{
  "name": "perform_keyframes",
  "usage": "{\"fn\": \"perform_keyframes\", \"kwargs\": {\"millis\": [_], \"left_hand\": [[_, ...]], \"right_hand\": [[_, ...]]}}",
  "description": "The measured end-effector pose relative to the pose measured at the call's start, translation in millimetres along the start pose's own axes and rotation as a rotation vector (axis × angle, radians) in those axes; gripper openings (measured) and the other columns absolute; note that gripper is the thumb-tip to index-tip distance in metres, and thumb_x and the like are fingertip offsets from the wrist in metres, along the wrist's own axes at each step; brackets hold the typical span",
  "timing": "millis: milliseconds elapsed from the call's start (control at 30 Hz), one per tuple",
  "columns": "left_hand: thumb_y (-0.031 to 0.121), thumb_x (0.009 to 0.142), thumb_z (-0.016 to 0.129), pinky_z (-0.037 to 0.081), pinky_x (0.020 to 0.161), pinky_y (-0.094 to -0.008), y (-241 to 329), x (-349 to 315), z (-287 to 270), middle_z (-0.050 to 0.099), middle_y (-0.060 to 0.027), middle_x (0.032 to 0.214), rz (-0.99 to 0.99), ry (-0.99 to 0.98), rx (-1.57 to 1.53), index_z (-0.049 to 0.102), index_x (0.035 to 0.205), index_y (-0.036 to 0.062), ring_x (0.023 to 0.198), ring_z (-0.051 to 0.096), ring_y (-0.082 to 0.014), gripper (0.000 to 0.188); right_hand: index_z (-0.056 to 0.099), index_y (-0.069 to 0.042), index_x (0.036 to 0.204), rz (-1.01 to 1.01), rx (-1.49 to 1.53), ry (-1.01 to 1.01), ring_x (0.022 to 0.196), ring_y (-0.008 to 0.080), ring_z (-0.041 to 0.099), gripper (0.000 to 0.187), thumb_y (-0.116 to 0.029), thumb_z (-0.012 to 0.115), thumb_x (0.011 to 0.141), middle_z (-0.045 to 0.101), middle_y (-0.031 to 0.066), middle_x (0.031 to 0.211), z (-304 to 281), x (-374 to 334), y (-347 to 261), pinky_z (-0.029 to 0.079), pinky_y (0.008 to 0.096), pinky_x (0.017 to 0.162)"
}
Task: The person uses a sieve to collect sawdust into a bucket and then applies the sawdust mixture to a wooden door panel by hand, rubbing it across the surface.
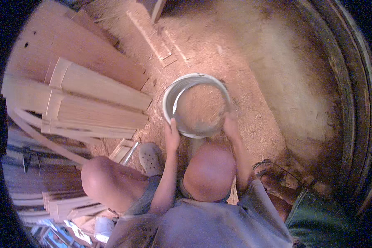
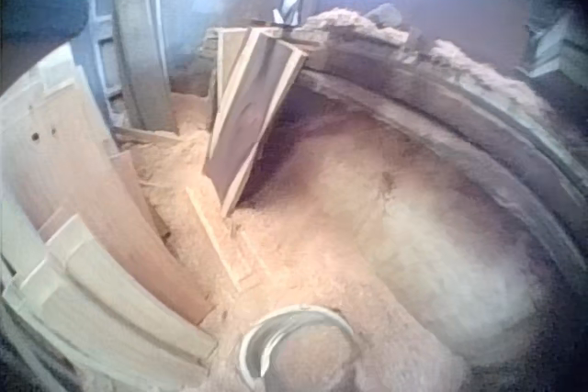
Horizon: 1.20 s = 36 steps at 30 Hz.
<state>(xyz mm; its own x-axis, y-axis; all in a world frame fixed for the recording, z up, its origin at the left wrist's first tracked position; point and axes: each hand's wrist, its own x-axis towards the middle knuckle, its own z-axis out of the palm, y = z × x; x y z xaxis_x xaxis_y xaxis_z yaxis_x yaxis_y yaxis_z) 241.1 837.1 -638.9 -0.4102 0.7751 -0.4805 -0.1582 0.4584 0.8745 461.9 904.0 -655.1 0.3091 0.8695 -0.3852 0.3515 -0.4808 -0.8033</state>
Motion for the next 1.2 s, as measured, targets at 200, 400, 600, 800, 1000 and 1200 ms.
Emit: {"fn": "perform_keyframes", "kwargs": {"millis": [200, 400, 600, 800, 1000, 1200], "left_hand": [[0.039, 0.097, 0.038, 0.037, 0.097, -0.0405, -14.9, 1.2, 1.0, 0.057, -0.0256, 0.118, -0.067, 0.073, 0.159, 0.05, 0.123, -0.0059, 0.111, 0.054, -0.0336, 0.053], [0.035, 0.098, 0.037, 0.032, 0.102, -0.0397, -37.2, 10.6, -2.4, 0.048, -0.0267, 0.129, 0.002, 0.07, 0.092, 0.039, 0.133, -0.006, 0.12, 0.047, -0.0363, 0.054], [0.029, 0.098, 0.037, 0.03, 0.104, -0.0392, -45.1, 11.2, -7.3, 0.043, -0.0272, 0.134, 0.075, 0.084, 0.113, 0.032, 0.138, -0.0051, 0.126, 0.041, -0.0358, 0.053], [0.031, 0.098, 0.039, 0.035, 0.099, -0.0379, -18.8, 1.3, 2.0, 0.051, -0.0256, 0.125, 0.08, 0.123, 0.116, 0.037, 0.134, -0.0065, 0.117, 0.049, -0.0322, 0.052], [0.03, 0.097, 0.039, 0.035, 0.099, -0.0393, -4.1, -6.6, 10.6, 0.051, -0.0282, 0.125, 0.037, 0.154, 0.169, 0.038, 0.132, -0.0069, 0.118, 0.05, -0.0355, 0.051], [0.028, 0.098, 0.039, 0.038, 0.095, -0.0402, -1.7, -9.5, 3.3, 0.055, -0.0277, 0.118, 0.101, 0.21, 0.125, 0.043, 0.128, -0.0074, 0.111, 0.053, -0.036, 0.046]], "right_hand": [[0.054, 0.003, 0.099, -0.192, -0.287, -0.114, 0.084, 0.022, 0.049, 0.034, -0.025, 0.037, 0.088, 0.054, 0.0117, 0.088, -6.9, 1.2, -9.7, 0.04, 0.0378, 0.076], [0.044, 0.001, 0.131, -0.378, -0.26, -0.23, 0.122, 0.0276, 0.044, 0.048, -0.018, 0.036, 0.087, 0.05, 0.0188, 0.13, -12.5, 1.0, -33.5, 0.032, 0.0349, 0.103], [0.04, -0.004, 0.136, -0.384, -0.134, -0.251, 0.117, 0.0411, 0.046, 0.05, -0.014, 0.038, 0.088, 0.047, 0.0302, 0.128, -6.7, -12.6, -61.4, 0.032, 0.042, 0.105], [0.039, -0.003, 0.137, -0.218, -0.063, -0.287, 0.118, 0.0289, 0.047, 0.053, -0.011, 0.038, 0.085, 0.05, 0.0197, 0.127, -16.9, -11.1, -52.3, 0.034, 0.0352, 0.102], [0.047, -0.002, 0.13, -0.333, -0.161, -0.178, 0.077, 0.0129, 0.049, 0.048, -0.015, 0.037, 0.085, 0.055, 0.006, 0.086, -28.9, 11.7, -15.8, 0.042, 0.0295, 0.07], [0.059, -0.002, 0.093, -0.161, -0.186, -0.198, 0.078, 0.0132, 0.051, 0.028, -0.023, 0.042, 0.086, 0.053, 0.004, 0.081, -17.9, 9.6, -14.8, 0.042, 0.029, 0.07]]}}
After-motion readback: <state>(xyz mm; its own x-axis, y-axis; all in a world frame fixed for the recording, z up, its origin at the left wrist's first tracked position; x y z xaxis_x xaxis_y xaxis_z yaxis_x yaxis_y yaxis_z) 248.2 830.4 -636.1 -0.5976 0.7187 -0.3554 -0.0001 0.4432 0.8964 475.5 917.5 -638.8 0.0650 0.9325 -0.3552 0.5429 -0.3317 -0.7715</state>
